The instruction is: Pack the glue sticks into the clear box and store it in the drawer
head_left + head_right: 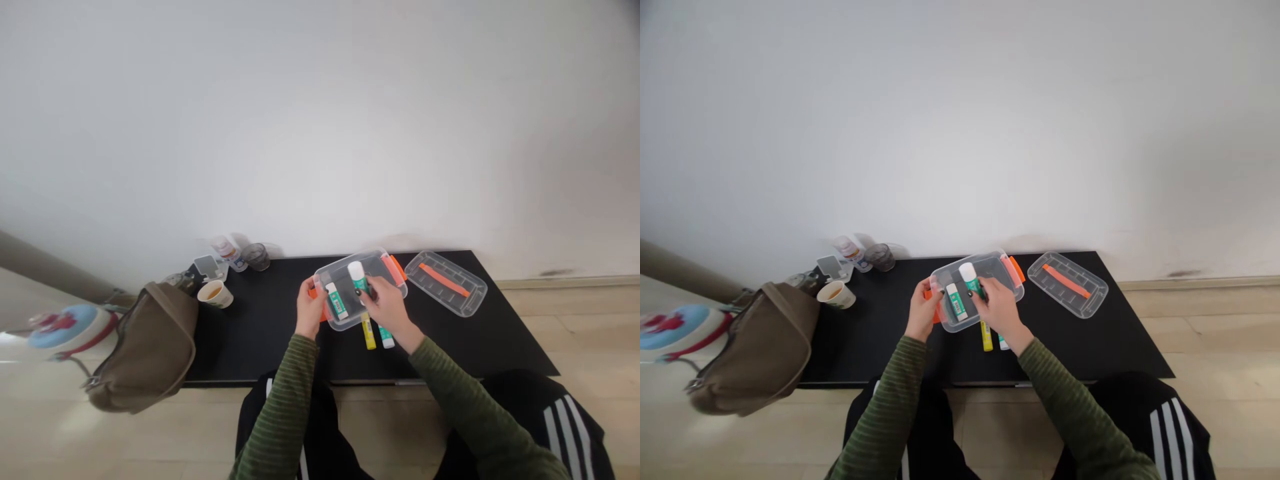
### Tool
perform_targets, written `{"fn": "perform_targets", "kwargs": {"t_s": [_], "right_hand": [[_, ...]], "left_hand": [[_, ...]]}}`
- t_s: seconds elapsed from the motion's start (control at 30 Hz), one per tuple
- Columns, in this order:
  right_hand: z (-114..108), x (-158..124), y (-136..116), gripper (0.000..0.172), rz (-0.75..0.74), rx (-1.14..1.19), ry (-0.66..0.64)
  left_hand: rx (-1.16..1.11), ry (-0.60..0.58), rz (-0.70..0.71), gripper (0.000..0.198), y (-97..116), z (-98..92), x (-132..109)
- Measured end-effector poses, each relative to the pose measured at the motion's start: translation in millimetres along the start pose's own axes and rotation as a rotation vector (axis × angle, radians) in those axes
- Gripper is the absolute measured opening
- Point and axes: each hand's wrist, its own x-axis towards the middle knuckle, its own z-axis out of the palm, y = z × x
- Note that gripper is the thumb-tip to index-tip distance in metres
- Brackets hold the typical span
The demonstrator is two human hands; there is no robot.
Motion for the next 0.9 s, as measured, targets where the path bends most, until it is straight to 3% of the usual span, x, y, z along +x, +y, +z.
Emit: {"fn": "perform_targets", "kwargs": {"t_s": [0.17, 0.27, 0.53, 0.9], "right_hand": [[28.0, 29.7, -10.9, 0.031, 0.169, -0.284, -0.408], [40.8, 40.5, -12.5, 0.031, 0.267, -0.394, -0.534], [66.2, 56.1, -16.4, 0.036, 0.227, -0.395, -0.637], [72.3, 53.1, -9.2, 0.031, 0.258, -0.383, -0.641]], "left_hand": [[-0.014, -0.002, 0.017, 0.039, 1.3, 1.0, -0.6], [-0.014, -0.004, 0.016, 0.039, 2.7, 2.2, -1.4], [0.017, 0.002, 0.045, 0.039, 4.7, 4.1, -3.2], [0.027, 0.016, 0.049, 0.042, 1.2, 3.4, -2.2]]}}
